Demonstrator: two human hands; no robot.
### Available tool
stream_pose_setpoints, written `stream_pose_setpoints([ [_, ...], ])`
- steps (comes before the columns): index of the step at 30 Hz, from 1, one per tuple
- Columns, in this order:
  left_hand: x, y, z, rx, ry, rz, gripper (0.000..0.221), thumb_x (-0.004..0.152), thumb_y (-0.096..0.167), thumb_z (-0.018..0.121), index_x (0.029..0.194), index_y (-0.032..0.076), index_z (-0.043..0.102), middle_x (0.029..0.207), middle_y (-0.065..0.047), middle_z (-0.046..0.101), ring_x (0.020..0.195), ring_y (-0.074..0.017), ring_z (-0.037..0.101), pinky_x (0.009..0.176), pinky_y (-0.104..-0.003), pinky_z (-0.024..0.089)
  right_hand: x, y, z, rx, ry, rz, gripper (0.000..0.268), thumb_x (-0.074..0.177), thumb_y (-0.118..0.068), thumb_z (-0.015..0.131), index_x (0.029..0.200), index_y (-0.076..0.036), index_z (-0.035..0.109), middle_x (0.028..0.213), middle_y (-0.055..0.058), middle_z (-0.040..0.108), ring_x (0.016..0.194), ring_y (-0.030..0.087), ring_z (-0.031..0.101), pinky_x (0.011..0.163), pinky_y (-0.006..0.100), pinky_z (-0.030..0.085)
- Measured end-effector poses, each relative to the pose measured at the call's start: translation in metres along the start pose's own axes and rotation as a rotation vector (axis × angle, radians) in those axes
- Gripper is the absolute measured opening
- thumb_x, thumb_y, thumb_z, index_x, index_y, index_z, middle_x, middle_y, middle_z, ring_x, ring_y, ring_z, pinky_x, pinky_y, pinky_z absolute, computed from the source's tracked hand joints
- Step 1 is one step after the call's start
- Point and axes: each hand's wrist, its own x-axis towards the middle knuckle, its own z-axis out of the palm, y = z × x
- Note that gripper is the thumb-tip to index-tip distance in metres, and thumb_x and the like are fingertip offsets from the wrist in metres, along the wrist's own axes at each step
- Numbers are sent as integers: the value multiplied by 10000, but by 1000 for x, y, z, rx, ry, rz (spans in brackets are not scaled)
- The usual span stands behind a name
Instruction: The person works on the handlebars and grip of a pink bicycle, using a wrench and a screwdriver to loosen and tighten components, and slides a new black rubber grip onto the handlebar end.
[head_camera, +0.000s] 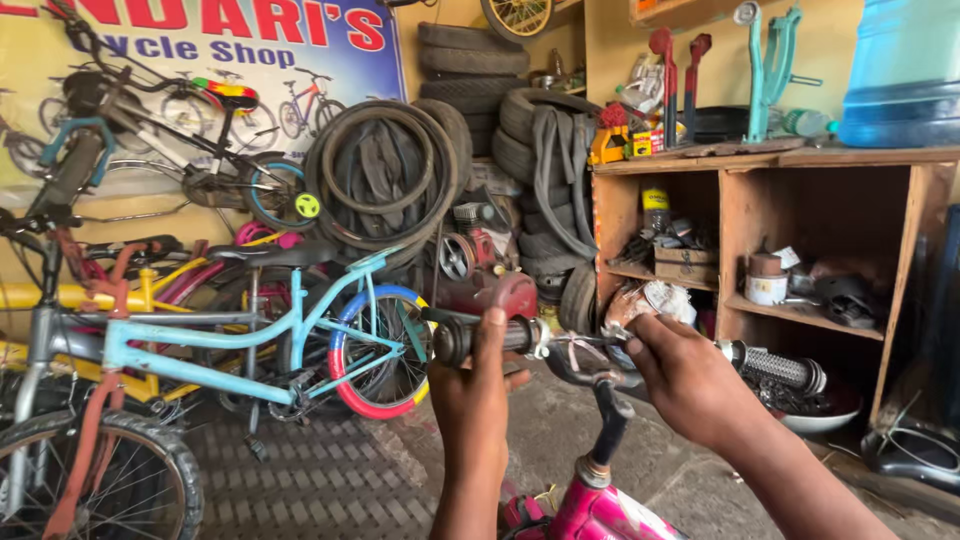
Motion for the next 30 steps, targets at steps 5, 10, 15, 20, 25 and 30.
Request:
stream_pose_setpoints([
  [5,15,5,-12,-88,23,-125,475,802,377,770,1125,40,681,939,-80,733,705,-212,710,563,-337,592,0,-4,-3,-57,6,-9,177,973,-234,583,1011,-62,593,905,221,694,890,469,652,761,540,503],
  [10,6,8,-21,-83,37,-105,474,792,389,780,1093,34,691,926,-88,739,716,-212,724,571,-333,597,1,-23,-19,-65,4,10,174,940,-237,614,1009,-84,658,817,200,717,822,443,683,706,523,521],
  [15,6,11,-15,-24,76,-220,461,812,425,752,1064,42,705,870,-87,721,738,-188,738,572,-346,597,-12,-42,-4,118,116,32,194,916,-216,652,1031,-82,732,806,134,741,702,289,751,652,416,561],
  [20,2,13,-16,29,39,-200,518,820,490,710,1038,20,710,764,-134,721,685,-217,737,562,-343,590,-12,-55,21,270,13,57,345,989,-167,638,1305,-95,755,934,158,650,830,289,662,715,374,546],
  [25,3,10,-20,28,-4,-213,588,819,534,702,1022,-17,715,805,-151,739,729,-232,747,572,-340,592,6,-68,21,163,31,-5,564,767,-326,826,1259,-87,692,935,137,725,858,259,719,758,383,555],
  [30,6,10,-19,59,-55,-272,691,821,621,656,1061,-22,734,888,-129,767,850,-197,766,612,-332,626,36,-70,13,-89,-155,-50,762,646,-449,937,1323,-196,695,1066,129,752,932,298,717,858,420,556],
])
